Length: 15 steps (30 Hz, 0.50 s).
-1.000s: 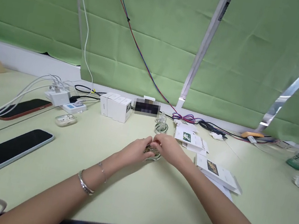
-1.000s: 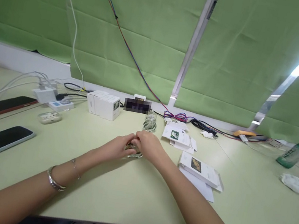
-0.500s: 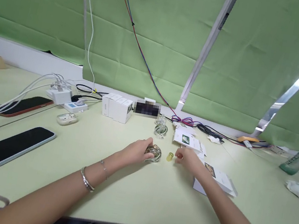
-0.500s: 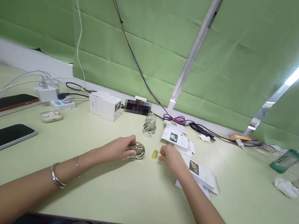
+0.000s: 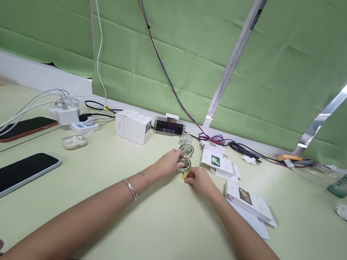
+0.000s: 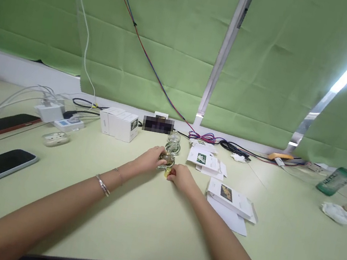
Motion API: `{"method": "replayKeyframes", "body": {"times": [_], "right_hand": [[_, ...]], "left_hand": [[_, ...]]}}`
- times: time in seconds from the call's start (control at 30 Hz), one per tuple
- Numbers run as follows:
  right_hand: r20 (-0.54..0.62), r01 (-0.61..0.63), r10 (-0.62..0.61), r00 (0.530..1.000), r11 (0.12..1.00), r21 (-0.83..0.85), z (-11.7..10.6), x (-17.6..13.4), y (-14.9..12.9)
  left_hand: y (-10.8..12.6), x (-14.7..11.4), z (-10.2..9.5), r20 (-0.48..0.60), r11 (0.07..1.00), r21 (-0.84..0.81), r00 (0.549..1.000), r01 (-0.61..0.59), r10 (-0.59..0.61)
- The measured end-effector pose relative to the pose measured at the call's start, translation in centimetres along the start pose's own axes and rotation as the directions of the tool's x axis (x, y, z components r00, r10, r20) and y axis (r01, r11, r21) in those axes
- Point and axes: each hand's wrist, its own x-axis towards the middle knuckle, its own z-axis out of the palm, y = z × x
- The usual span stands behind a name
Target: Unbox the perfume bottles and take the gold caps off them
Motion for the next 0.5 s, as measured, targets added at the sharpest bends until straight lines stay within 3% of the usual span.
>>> {"method": "replayKeyframes", "body": {"times": [0.13,0.27,0.37,0.43,0.5], "right_hand": [[-0.046,-0.028,0.026,0.999,0.999,-0.042,0.4,0.4,-0.4],[-0.121,-0.02,-0.001,0.993,0.986,-0.168,-2.1,-2.5,-0.2],[-0.24,-0.091,-0.009,0.971,0.911,-0.403,-5.2,-7.3,2.4],[-0.32,-0.252,0.085,0.944,0.812,-0.527,-6.6,-11.1,5.4],[-0.303,-0.325,0.177,0.937,0.759,-0.563,-6.6,-14.5,8.8]], "left_hand": [[1.3,1.0,1.0,-0.062,0.997,0.072,0.998,0.028,-0.024],[1.3,0.4,0.6,-0.094,0.993,0.112,0.995,0.032,-0.021],[-0.5,-0.6,-1.6,-0.155,0.986,0.163,0.988,0.043,-0.017],[-2.6,-1.1,-4.0,-0.223,0.973,0.202,0.973,0.112,-0.065],[-5.0,-1.4,-6.5,-0.306,0.953,0.206,0.94,0.221,-0.152]]}}
